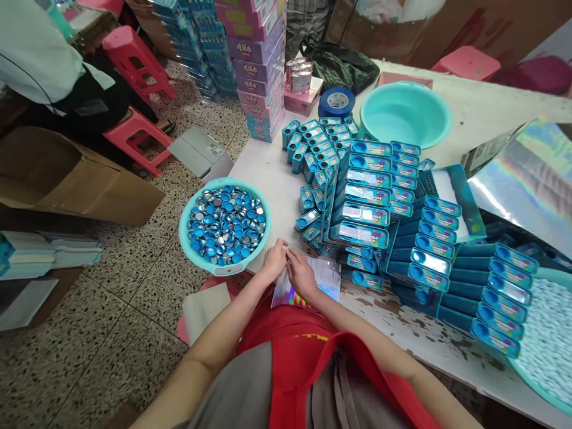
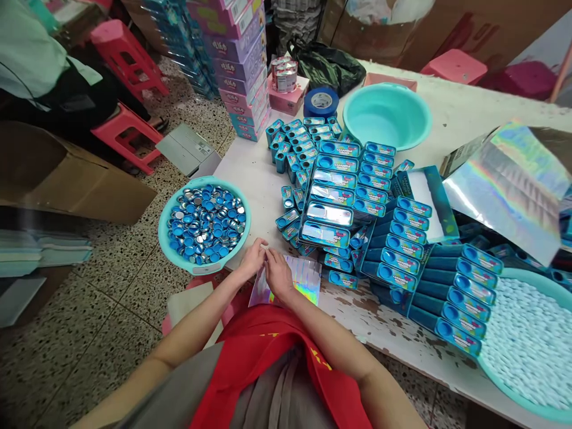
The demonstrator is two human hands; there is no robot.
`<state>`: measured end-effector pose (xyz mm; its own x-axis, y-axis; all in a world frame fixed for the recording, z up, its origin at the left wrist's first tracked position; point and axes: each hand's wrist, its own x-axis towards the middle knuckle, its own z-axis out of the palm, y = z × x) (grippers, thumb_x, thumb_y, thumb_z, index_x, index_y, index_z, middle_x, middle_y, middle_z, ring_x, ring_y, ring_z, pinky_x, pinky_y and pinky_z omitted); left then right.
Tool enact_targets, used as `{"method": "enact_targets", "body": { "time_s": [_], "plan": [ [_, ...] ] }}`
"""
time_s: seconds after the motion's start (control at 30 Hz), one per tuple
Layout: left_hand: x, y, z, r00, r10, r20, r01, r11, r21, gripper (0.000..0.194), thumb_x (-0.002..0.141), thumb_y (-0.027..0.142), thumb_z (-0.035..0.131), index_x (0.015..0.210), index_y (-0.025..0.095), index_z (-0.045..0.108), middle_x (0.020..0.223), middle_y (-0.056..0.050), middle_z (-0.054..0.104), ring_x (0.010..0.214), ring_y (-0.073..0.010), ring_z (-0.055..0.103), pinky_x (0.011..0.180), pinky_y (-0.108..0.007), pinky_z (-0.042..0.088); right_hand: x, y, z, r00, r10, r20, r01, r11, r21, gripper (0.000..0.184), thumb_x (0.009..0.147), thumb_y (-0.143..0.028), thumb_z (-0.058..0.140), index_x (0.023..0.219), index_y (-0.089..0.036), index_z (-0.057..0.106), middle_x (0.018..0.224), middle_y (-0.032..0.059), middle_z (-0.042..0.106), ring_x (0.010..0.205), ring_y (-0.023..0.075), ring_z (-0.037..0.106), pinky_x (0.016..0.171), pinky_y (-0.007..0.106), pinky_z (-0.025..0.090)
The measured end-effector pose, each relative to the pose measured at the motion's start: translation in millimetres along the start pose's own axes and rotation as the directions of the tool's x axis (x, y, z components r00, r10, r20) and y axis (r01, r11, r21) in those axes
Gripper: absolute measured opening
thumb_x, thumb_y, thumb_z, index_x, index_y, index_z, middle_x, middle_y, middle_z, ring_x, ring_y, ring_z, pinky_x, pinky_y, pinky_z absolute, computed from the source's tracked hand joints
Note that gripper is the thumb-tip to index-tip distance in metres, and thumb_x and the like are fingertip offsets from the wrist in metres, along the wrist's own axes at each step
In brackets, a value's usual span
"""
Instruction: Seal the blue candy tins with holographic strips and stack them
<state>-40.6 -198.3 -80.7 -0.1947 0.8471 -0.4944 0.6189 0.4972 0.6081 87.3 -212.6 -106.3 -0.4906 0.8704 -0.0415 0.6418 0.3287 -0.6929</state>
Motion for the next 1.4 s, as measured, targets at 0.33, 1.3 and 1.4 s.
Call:
{"method": "enact_targets", "body": {
  "time_s": [0.33,1.3,1.4],
  "plan": [
    [12,1,-8.2,0.999,-0.041,-0.036,0.04,0.999,-0.015,0.028,0.078,0.013,0.049,0.104,0.018,0.058,0.073,-0.002,0.065,0.074,-0.0167,0.06,0.068,-0.026,0.041,-1,-4,-14,1.0,0.015,-0.006,-0.016,0.995,-0.101,0.017,0.087,-0.023,0.051,0.097,-0.019,0.064,0.104,0.0108,0.066,0.098,0.0266,0.058,0.084,0.04,0.047],
    [17,5,6.9,0.982,-0.163,-0.095,0.125,0.939,-0.319,0.025,0.075,0.013,0.058,0.098,0.015,0.065,0.067,-0.002,0.065,0.067,-0.0149,0.062,0.063,-0.024,0.047,8,-2,-23,0.98,-0.059,-0.188,0.026,0.984,-0.175,0.018,0.09,-0.024,0.053,0.077,-0.019,0.065,0.081,0.0078,0.067,0.081,0.0211,0.059,0.072,0.032,0.046],
    [24,-1,9.9,0.973,-0.064,-0.22,0.066,0.998,0.001,0.029,0.082,0.007,0.046,0.1,0.018,0.067,0.083,-0.007,0.069,0.085,-0.0205,0.065,0.078,-0.031,0.048,-8,-16,-50,0.981,-0.094,-0.168,0.071,0.988,-0.134,0.016,0.09,-0.023,0.053,0.077,-0.02,0.062,0.073,0.0052,0.064,0.075,0.0195,0.058,0.068,0.03,0.043]
  ]
}}
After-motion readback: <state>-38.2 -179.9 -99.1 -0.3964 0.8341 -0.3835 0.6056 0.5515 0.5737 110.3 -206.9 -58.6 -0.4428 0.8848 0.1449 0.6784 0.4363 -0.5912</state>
